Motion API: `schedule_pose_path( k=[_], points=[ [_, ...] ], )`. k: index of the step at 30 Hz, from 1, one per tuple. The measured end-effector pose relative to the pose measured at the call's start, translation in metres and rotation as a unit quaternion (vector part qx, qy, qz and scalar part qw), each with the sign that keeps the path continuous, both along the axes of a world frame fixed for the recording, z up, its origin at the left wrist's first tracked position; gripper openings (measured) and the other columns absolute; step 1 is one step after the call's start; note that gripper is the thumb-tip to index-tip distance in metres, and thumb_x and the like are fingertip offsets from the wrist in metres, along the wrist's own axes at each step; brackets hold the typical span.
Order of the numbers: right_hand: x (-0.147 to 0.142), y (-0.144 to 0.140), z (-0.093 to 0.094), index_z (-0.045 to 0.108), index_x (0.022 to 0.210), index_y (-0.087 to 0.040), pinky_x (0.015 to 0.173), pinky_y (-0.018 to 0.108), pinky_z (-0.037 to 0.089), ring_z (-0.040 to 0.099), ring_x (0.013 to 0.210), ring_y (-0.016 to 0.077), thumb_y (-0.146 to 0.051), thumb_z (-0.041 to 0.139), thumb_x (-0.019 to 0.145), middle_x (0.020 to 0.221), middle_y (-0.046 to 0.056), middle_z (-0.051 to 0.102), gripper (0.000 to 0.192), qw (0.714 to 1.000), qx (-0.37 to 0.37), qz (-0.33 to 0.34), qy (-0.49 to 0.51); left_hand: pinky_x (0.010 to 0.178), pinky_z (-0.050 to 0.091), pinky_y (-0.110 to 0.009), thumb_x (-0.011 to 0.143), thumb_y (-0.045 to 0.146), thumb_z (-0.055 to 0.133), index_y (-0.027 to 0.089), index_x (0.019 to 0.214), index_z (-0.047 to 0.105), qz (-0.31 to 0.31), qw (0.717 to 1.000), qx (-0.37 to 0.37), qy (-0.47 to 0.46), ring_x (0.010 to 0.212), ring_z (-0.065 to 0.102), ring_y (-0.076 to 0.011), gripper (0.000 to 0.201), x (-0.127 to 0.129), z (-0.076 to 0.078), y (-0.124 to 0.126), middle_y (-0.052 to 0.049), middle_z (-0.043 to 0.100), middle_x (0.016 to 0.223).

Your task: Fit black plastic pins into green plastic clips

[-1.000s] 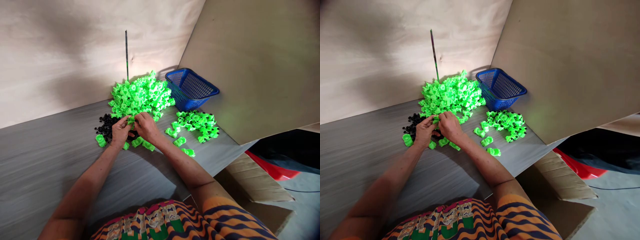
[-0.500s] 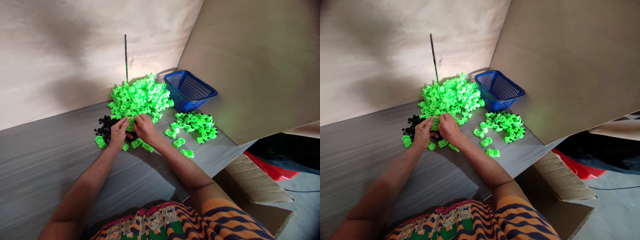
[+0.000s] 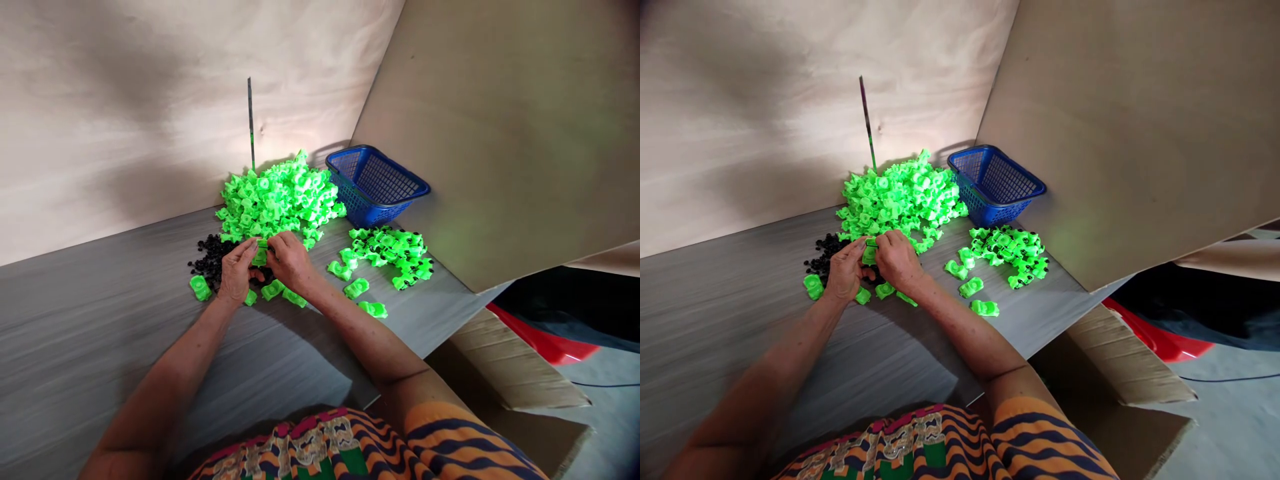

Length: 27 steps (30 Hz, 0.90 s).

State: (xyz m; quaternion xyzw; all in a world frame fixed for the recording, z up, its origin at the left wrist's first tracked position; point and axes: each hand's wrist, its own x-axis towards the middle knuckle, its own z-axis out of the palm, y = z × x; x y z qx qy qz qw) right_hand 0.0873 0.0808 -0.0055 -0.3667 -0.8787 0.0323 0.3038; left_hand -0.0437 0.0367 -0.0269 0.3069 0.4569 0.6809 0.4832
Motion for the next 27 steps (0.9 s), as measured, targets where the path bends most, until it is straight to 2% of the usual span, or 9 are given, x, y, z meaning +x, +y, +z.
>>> schedule_pose_path(
  k=[4,8,10,12,14,15,17,22,27],
  points=[
    [-0.0002,0.0009,-0.0009,0.061,0.086,-0.019,0.081,0.033,0.043,0.053,0.092,0.0228,-0.009,0.047,0.088,0.091,0.01,0.061,0.017,0.999,-0.021,0.008,0.028,0.039,0.045,-0.02,0.061,0.045,0.088,0.016,0.096,0.08,0.024,1.0,0.003,0.005,0.051,0.054,-0.0084,0.046,0.0005,-0.0013,0.0012,0.001,0.066,0.073],
    [0.0015,0.0028,-0.0026,0.055,0.083,-0.021,0.076,0.03,0.045,0.056,0.084,0.019,-0.013,0.051,0.087,0.082,0.004,0.059,0.01,0.984,-0.099,0.044,0.138,0.037,0.043,-0.019,0.062,0.044,0.088,0.016,0.095,0.08,0.032,0.999,0.009,0.007,0.05,0.055,-0.0085,0.044,-0.0007,-0.0009,0.0023,0.0,0.068,0.075],
    [0.0021,0.0043,-0.0043,0.052,0.083,-0.023,0.069,0.028,0.046,0.057,0.075,0.016,-0.02,0.057,0.086,0.077,0.0,0.057,0.007,0.956,-0.184,0.076,0.216,0.035,0.042,-0.019,0.062,0.044,0.087,0.016,0.096,0.08,0.031,0.999,0.01,0.004,0.05,0.058,-0.0097,0.045,-0.0014,0.0,0.0023,-0.001,0.07,0.079],
    [0.0019,0.0064,-0.0063,0.049,0.083,-0.023,0.063,0.026,0.046,0.058,0.068,0.0139,-0.027,0.062,0.085,0.072,-0.003,0.056,0.014,0.913,-0.272,0.108,0.283,0.035,0.042,-0.02,0.063,0.045,0.087,0.016,0.097,0.079,0.029,1.0,0.007,0.005,0.051,0.061,-0.0111,0.045,-0.0018,0.0008,0.0021,-0.003,0.072,0.084],
    [0.0011,0.0084,-0.008,0.049,0.082,-0.024,0.061,0.025,0.047,0.059,0.065,0.013,-0.032,0.063,0.084,0.07,-0.004,0.056,0.017,0.88,-0.326,0.127,0.321,0.035,0.042,-0.02,0.063,0.045,0.086,0.017,0.099,0.079,0.03,1.0,0.004,0.006,0.052,0.063,-0.0124,0.046,-0.0018,0.001,0.0018,-0.004,0.073,0.086],
    [0.0007,0.0092,-0.0087,0.049,0.082,-0.023,0.061,0.025,0.047,0.059,0.064,0.0127,-0.033,0.062,0.084,0.07,-0.005,0.056,0.016,0.873,-0.335,0.129,0.33,0.035,0.042,-0.02,0.063,0.045,0.086,0.017,0.1,0.079,0.031,1.0,0.003,0.006,0.053,0.064,-0.0128,0.047,-0.0017,0.0009,0.0018,-0.004,0.073,0.087],
    [0.0001,0.0097,-0.0091,0.052,0.08,-0.022,0.061,0.025,0.046,0.058,0.064,0.0121,-0.031,0.061,0.083,0.07,-0.004,0.057,0.013,0.876,-0.324,0.123,0.336,0.035,0.043,-0.021,0.064,0.045,0.086,0.017,0.1,0.079,0.033,0.999,0.005,0.008,0.054,0.065,-0.0133,0.047,-0.0012,0.0006,0.0019,-0.004,0.073,0.088],
    [0.0013,0.0055,-0.0065,0.056,0.078,-0.02,0.064,0.025,0.044,0.055,0.065,0.0116,-0.027,0.058,0.084,0.071,-0.003,0.057,0.009,0.911,-0.246,0.09,0.317,0.036,0.044,-0.02,0.061,0.045,0.087,0.016,0.096,0.079,0.04,0.999,0.007,0.006,0.055,0.064,-0.013,0.046,0.0,0.0018,0.0019,-0.003,0.074,0.084],
    [0.0005,0.0021,-0.0077,0.057,0.077,-0.02,0.065,0.025,0.045,0.056,0.067,0.0116,-0.027,0.056,0.088,0.075,-0.001,0.058,0.012,0.924,-0.225,0.078,0.3,0.036,0.043,-0.019,0.061,0.042,0.086,0.017,0.095,0.079,0.05,0.999,0.009,0.005,0.054,0.063,-0.0117,0.042,0.0005,0.0046,0.0008,-0.003,0.074,0.086]
  ],
)
